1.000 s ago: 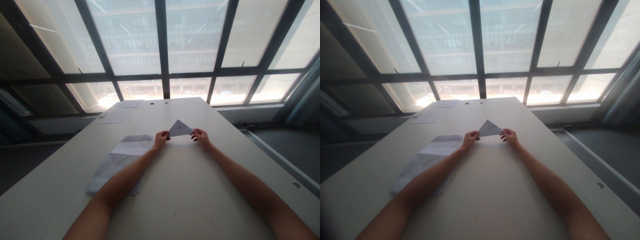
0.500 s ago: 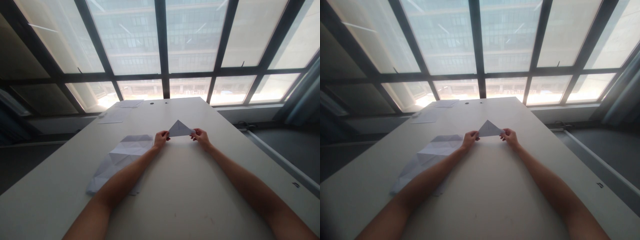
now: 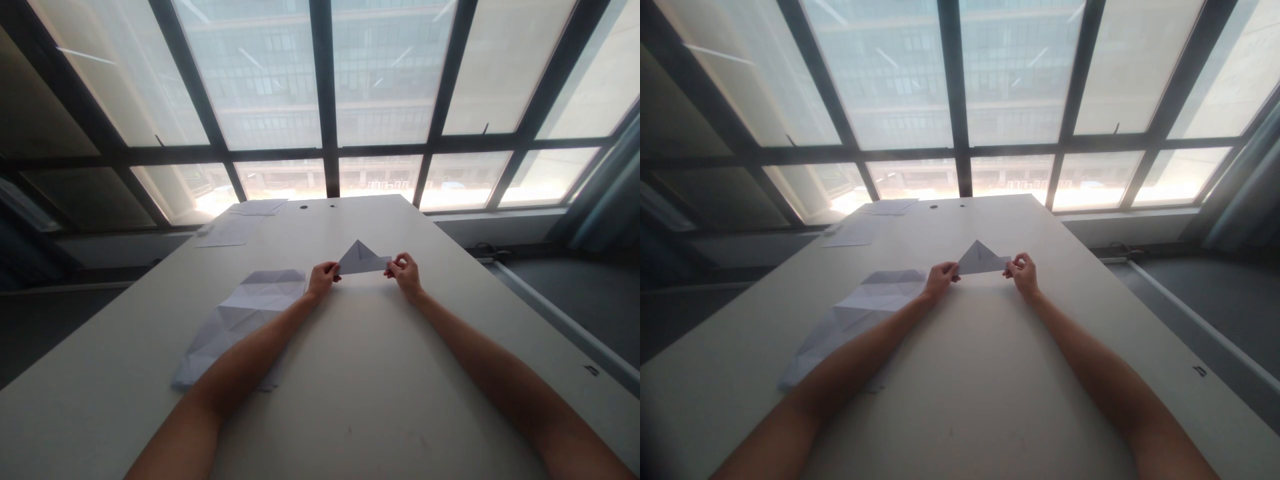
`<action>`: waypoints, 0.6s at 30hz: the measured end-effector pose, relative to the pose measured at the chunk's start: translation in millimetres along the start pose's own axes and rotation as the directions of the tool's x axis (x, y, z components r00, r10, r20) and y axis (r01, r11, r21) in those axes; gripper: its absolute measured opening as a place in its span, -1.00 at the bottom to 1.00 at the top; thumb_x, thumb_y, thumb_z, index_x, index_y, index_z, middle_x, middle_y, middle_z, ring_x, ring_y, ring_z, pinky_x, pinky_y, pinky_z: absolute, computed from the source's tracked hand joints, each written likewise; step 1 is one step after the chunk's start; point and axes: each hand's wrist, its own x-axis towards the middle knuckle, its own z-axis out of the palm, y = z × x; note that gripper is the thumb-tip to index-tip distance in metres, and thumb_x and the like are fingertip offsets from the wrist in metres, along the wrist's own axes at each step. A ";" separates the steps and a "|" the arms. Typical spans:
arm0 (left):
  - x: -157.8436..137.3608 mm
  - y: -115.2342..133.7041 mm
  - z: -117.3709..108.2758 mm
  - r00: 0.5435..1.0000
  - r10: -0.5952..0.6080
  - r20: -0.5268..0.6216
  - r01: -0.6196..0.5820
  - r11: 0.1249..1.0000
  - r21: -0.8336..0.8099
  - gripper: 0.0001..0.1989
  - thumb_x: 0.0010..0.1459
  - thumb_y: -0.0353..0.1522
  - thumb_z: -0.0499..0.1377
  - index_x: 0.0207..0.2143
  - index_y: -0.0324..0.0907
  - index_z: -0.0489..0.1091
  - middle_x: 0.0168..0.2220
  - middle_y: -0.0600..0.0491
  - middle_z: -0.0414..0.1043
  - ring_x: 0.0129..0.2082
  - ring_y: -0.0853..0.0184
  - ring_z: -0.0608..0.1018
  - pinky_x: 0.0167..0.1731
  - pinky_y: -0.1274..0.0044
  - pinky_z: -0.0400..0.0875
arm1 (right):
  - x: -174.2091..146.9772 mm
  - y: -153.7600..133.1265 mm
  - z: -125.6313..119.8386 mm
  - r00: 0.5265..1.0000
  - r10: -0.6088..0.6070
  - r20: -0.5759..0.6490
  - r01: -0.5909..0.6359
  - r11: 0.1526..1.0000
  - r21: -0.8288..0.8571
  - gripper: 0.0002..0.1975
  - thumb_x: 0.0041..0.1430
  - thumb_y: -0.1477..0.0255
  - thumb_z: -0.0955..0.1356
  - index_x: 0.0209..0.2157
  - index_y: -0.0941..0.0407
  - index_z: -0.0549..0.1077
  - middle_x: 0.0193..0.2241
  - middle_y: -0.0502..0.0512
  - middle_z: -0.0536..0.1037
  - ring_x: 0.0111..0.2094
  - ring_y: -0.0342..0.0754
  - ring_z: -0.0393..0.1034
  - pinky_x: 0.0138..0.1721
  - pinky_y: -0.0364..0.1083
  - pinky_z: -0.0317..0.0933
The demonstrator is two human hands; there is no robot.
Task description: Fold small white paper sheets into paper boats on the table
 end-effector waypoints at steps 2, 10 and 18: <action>-0.2 0.7 0.2 1.000 0.005 0.000 -0.005 1.000 -0.009 -0.60 0.06 -0.08 0.27 -0.35 -0.27 0.53 -0.53 0.04 0.49 -0.57 0.37 0.53 -0.54 0.58 0.40 | 0.3 0.0 -0.1 1.000 0.002 0.010 -0.002 1.000 -0.016 -0.63 -0.08 0.19 0.50 -0.32 0.10 0.39 -0.57 -0.05 0.51 -0.57 -0.09 0.45 -0.53 -0.12 0.35; 0.1 0.7 0.4 1.000 0.016 -0.010 -0.016 1.000 -0.025 -0.59 0.05 -0.05 0.28 -0.35 -0.27 0.53 -0.53 0.05 0.48 -0.57 0.37 0.52 -0.54 0.58 0.40 | -0.9 -0.2 -0.5 0.998 0.012 0.054 -0.005 0.992 -0.122 -0.46 -0.09 0.16 0.51 -0.12 0.21 0.57 -0.53 0.01 0.53 -0.52 -0.12 0.36 -0.42 -0.07 0.34; -0.7 3.1 0.4 0.999 0.013 -0.035 -0.013 1.000 -0.003 -0.60 0.06 -0.07 0.27 -0.34 -0.27 0.53 -0.53 0.03 0.50 -0.56 0.34 0.54 -0.52 0.56 0.42 | 1.0 2.7 -3.2 0.984 -0.077 0.163 0.123 0.947 -0.298 -0.54 0.00 0.03 0.45 -0.23 0.12 0.63 -0.21 0.15 0.54 -0.30 -0.04 0.41 -0.29 -0.07 0.34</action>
